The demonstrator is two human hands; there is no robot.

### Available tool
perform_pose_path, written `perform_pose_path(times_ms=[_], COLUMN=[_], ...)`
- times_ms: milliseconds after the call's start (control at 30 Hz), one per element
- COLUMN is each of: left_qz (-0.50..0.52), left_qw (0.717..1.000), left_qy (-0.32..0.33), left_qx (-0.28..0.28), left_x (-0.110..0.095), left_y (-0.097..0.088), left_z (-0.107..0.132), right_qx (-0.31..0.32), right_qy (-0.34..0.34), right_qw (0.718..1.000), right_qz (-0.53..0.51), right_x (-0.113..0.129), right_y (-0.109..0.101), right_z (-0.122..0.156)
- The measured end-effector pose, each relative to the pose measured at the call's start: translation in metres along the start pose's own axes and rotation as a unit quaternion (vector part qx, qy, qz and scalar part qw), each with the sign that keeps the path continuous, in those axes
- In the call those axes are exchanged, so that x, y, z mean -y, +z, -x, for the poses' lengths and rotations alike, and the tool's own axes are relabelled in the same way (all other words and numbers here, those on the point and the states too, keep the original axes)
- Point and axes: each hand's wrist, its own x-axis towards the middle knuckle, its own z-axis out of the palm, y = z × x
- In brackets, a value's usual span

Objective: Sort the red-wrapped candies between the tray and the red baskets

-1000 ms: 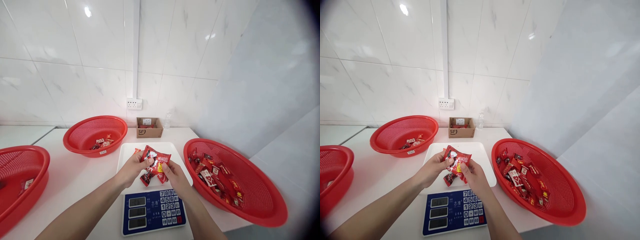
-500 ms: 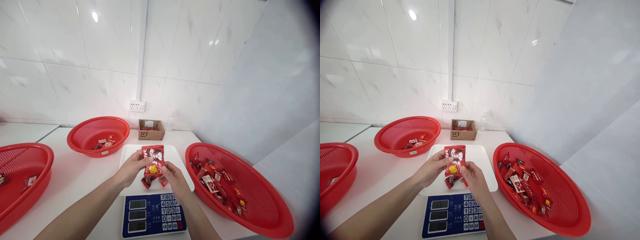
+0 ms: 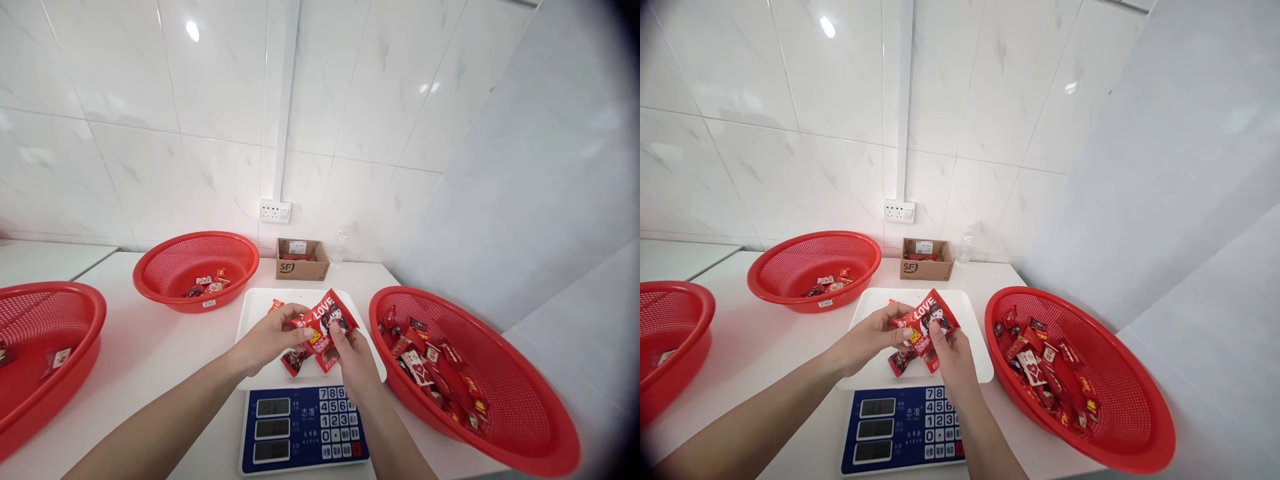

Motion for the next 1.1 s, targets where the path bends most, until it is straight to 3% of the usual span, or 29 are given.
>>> perform_pose_path(times_ms=[100,267,533,733,967,1100], left_qz=[-0.001,-0.011,0.019,0.008,0.028,0.035], left_qw=[0.999,0.999,0.999,1.0,0.999,0.997], left_qy=[0.016,0.015,-0.021,-0.001,-0.01,0.003], left_qx=[-0.03,-0.031,-0.028,-0.013,-0.044,-0.071], left_x=[-0.001,-0.005,0.003,0.004,0.0,0.0], left_y=[-0.001,-0.004,-0.003,-0.003,0.0,-0.001], left_z=[0.0,-0.001,-0.003,-0.003,-0.009,-0.015], right_qx=[0.02,0.047,0.027,0.064,0.055,0.027], right_qy=[0.019,0.029,0.021,0.038,0.032,0.014], right_qw=[0.999,0.998,0.999,0.992,0.998,0.999], right_qz=[-0.024,-0.043,0.036,0.098,0.017,0.042], right_x=[0.001,0.005,0.004,0.009,0.009,0.008], right_y=[-0.002,-0.008,-0.005,-0.004,0.004,0.006], right_z=[0.0,0.002,0.001,-0.003,-0.013,-0.018])
